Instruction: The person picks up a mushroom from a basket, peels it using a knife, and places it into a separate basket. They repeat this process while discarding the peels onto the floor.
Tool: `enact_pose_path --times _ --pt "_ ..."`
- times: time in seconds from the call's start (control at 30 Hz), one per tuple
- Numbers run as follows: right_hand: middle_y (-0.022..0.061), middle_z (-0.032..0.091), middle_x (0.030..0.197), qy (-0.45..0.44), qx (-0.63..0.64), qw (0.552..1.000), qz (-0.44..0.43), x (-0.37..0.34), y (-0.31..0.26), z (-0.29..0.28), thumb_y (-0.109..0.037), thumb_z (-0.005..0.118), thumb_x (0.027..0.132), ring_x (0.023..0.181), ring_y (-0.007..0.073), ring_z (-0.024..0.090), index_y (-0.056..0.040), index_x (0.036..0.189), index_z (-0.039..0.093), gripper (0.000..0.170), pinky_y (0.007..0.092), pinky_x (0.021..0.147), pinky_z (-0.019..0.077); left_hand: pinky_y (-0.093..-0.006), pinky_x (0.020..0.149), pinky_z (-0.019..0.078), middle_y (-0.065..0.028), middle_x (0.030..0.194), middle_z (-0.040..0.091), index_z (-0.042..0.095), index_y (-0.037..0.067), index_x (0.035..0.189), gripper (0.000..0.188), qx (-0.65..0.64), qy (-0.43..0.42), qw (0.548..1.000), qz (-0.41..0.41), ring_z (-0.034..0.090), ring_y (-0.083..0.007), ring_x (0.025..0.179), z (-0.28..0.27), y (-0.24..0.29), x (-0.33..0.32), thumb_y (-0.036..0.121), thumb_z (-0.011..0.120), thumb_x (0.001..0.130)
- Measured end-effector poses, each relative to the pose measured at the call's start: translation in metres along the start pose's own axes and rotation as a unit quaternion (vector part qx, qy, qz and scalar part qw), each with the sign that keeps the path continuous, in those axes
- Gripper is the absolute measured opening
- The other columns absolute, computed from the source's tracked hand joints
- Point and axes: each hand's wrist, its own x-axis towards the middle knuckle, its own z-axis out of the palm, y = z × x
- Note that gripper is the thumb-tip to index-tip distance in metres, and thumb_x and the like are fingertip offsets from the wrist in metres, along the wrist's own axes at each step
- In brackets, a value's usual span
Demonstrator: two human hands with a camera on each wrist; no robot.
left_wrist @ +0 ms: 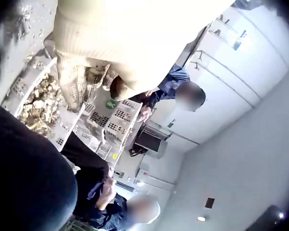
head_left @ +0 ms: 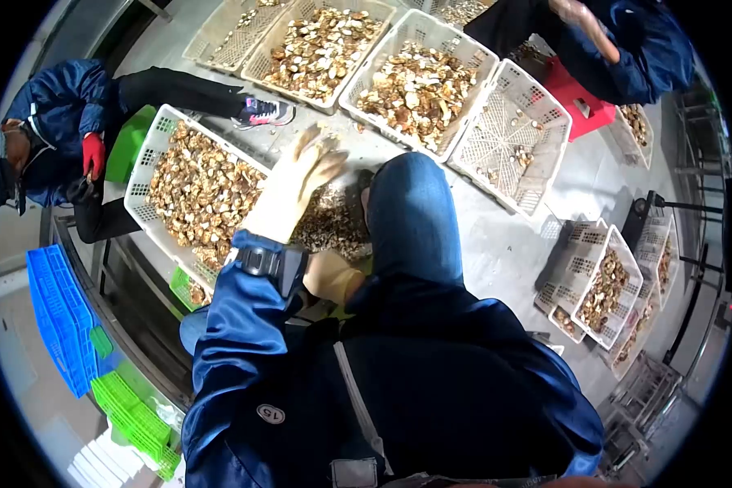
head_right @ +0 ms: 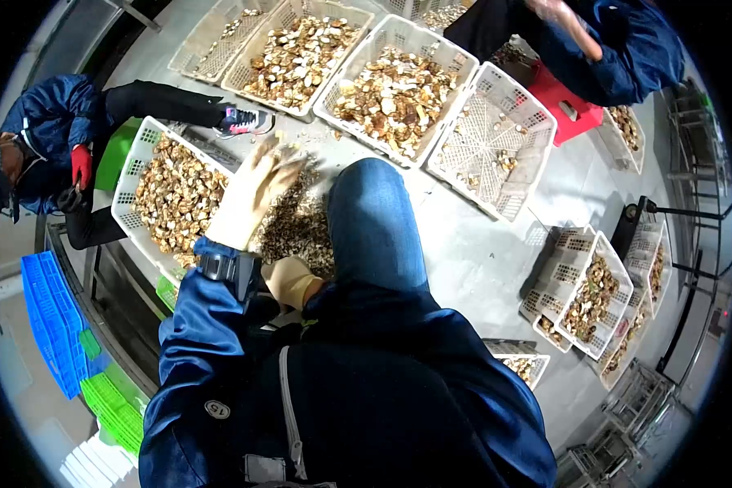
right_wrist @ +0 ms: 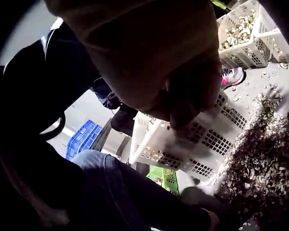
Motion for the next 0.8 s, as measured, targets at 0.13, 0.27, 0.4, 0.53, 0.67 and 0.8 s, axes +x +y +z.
enact_pose_path --times 0.13,0.27,0.4,0.53,0.67,0.8 --pt "0.015 0.066 0.071 0.028 -0.05 0.998 -0.036 -0.002 -0.004 0.001 -0.016 0.053 0.087 0.068 0.0338 0.066 -0.003 0.096 0.069 0.022 0.0458 0.061 0.0507 -0.0373 0.103 0.0506 -0.0213 0.134 0.057 0.035 -0.003 0.148 0.054 0.124 0.124 0.984 -0.035 0.061 -0.0286 0.118 -0.073 -0.033 -0.06 0.017 0.055 0.102" --pt "0.0144 0.068 0.079 -0.022 -0.068 0.997 -0.041 -0.004 -0.003 -0.007 -0.014 0.055 0.086 0.074 0.0339 0.068 -0.0035 0.094 0.067 0.017 0.0432 0.068 0.0544 -0.0415 0.093 0.0562 -0.019 0.121 0.066 0.052 0.003 0.134 0.033 0.056 0.266 0.962 -0.028 0.067 -0.031 0.107 -0.187 -0.049 -0.15 0.012 0.054 0.102" --pt "0.0166 0.069 0.078 -0.069 -0.082 0.994 0.001 0.001 0.01 0.005 -0.017 0.059 0.086 0.074 0.0355 0.07 -0.0058 0.09 0.065 0.013 0.0479 0.068 0.055 -0.0408 0.089 0.0563 -0.0189 0.123 0.065 0.043 0.001 0.14 0.042 0.273 0.34 0.896 0.079 0.067 -0.0313 0.106 -0.257 -0.032 -0.211 0.009 0.055 0.101" --pt "0.0165 0.07 0.08 -0.091 -0.1 0.991 0.021 0.008 0.002 0.007 -0.019 0.061 0.087 0.074 0.0369 0.07 -0.0073 0.094 0.065 0.015 0.0491 0.067 0.0555 -0.0315 0.084 0.0575 -0.0134 0.125 0.064 0.046 -0.002 0.139 0.041 0.101 0.501 0.859 0.033 0.068 -0.0228 0.102 -0.262 -0.008 -0.206 0.008 0.056 0.101" --pt "0.0158 0.072 0.085 -0.144 -0.113 0.982 0.055 0.013 -0.012 -0.001 -0.018 0.063 0.084 0.079 0.0354 0.072 -0.0067 0.102 0.066 0.021 0.0459 0.069 0.0567 -0.0227 0.077 0.0525 -0.0077 0.108 0.071 0.064 0.003 0.127 0.033 0.393 0.447 0.801 -0.062 0.066 -0.013 0.093 -0.225 0.019 -0.158 0.006 0.062 0.095" --pt "0.0147 0.071 0.08 -0.144 -0.081 0.986 0.032 0.017 -0.012 0.006 -0.016 0.06 0.087 0.075 0.0346 0.071 -0.0073 0.101 0.067 0.018 0.0454 0.066 0.0563 -0.0324 0.085 0.0518 -0.0163 0.109 0.073 0.067 0.003 0.122 0.039 0.584 0.308 0.751 0.017 0.068 -0.0256 0.094 -0.277 -0.011 -0.084 0.026 0.07 0.091"
